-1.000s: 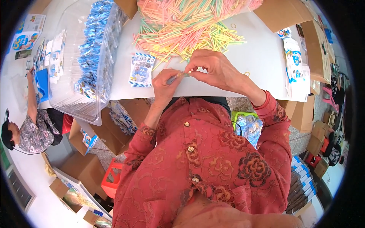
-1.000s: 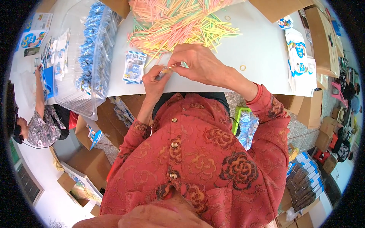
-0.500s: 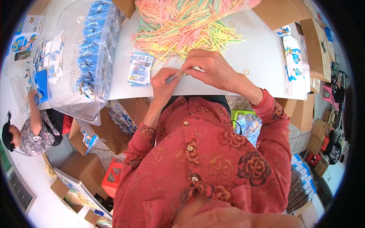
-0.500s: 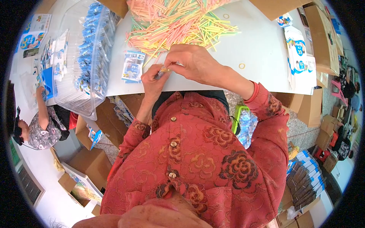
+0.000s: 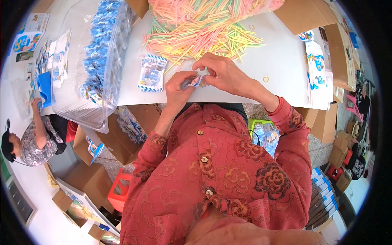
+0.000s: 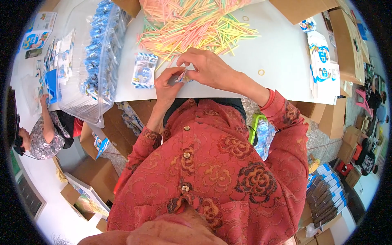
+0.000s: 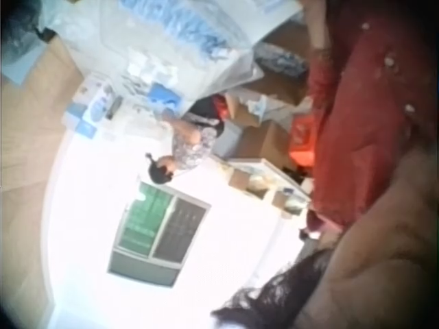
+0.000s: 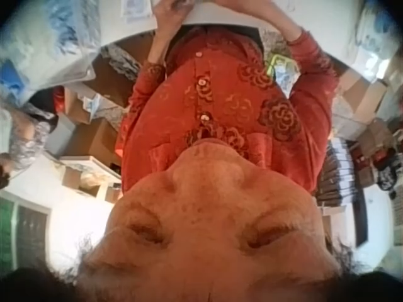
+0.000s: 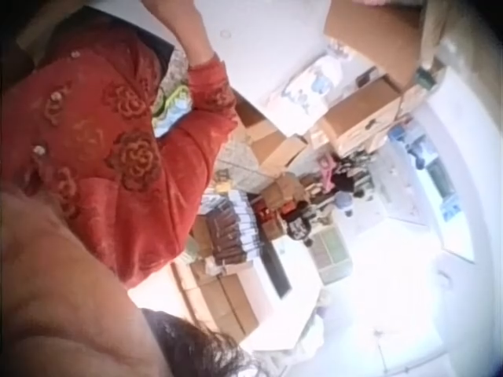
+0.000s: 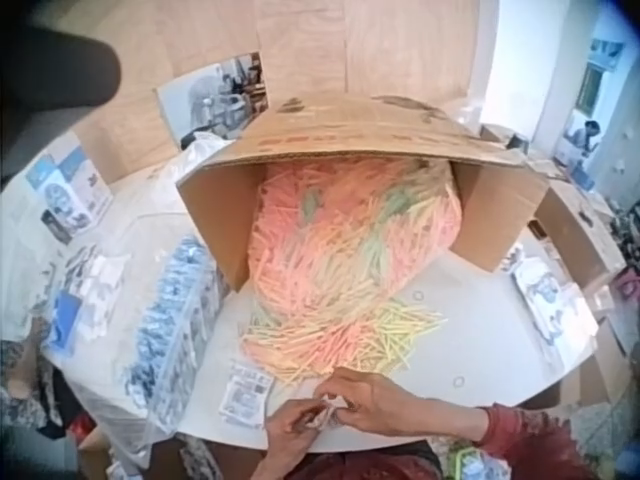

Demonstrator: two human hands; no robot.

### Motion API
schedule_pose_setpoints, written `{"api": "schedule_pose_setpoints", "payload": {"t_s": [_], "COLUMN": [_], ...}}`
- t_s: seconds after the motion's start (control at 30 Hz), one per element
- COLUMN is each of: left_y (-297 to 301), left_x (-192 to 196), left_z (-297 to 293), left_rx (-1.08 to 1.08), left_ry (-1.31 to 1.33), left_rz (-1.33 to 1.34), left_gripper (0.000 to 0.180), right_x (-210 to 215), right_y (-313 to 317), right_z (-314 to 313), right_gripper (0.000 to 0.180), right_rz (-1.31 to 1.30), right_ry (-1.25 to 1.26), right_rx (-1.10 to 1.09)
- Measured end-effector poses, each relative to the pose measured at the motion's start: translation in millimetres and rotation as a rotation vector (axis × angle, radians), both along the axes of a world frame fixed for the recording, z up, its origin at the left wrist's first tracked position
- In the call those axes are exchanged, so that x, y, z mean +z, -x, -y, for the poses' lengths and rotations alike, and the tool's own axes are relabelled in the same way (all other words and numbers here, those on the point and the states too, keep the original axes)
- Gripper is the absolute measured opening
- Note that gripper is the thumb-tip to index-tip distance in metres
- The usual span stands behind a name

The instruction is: The recorder is counting out and packaging colorful rubber bands into small plastic bags at a workstation.

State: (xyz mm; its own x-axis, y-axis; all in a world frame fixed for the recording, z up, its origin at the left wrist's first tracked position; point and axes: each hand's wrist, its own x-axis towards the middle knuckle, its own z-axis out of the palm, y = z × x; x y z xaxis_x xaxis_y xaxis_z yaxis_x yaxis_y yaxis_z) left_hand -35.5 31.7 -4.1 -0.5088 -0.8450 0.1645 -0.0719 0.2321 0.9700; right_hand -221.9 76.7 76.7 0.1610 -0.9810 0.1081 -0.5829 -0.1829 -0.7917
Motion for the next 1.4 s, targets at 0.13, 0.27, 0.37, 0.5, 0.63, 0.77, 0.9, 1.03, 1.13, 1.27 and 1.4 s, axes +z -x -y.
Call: {"api": "schedule_pose_setpoints", "payload": {"t_s": [0.13,0.27,0.37,0.5,0.63,0.77,0.9,1.03,1.13,1.27,1.4], "left_y": [-4,-9,-9,-8,-9,-9,-12,-10,-14,-16,-10], "left_x": [4,-3,-1,1,0,0,-5,-7,-16,-8,0], "left_z": [0,-1,-3,-3,-3,-3,-2,-2,-4,-4,-5], "left_rx": [-0.021,0.031,0.040,0.055,0.026,0.029,-0.003,-0.032,-0.023,0.014,0.051], "left_ry": [0.020,0.024,0.021,0.040,0.075,0.065,0.088,0.157,0.156,0.121,0.065], "left_rz": [0.077,0.068,0.078,0.083,0.047,0.033,0.088,0.073,0.079,0.131,0.087], "left_gripper": [0.023,0.019,0.017,0.016,0.017,0.017,0.020,0.020,0.021,0.024,0.013], "right_x": [-4,-9,-29,-34,-41,-42,-27,-34,-54,-31,-4], "right_y": [4,12,8,-10,-20,-22,-14,-14,-26,-27,6], "right_z": [3,12,25,47,65,71,67,68,72,65,38], "right_gripper": [0.025,0.024,0.022,0.021,0.017,0.015,0.012,0.014,0.013,0.013,0.013], "right_rz": [0.208,0.028,-0.177,-0.313,-0.558,-0.662,-0.648,-0.642,-0.662,-0.748,-0.617], "right_ry": [-0.047,0.062,0.341,0.380,0.424,0.431,0.500,0.504,0.540,0.499,0.555], "right_rx": [-0.060,-0.152,-0.105,0.007,0.148,0.183,0.150,0.198,0.222,0.230,0.088]}}
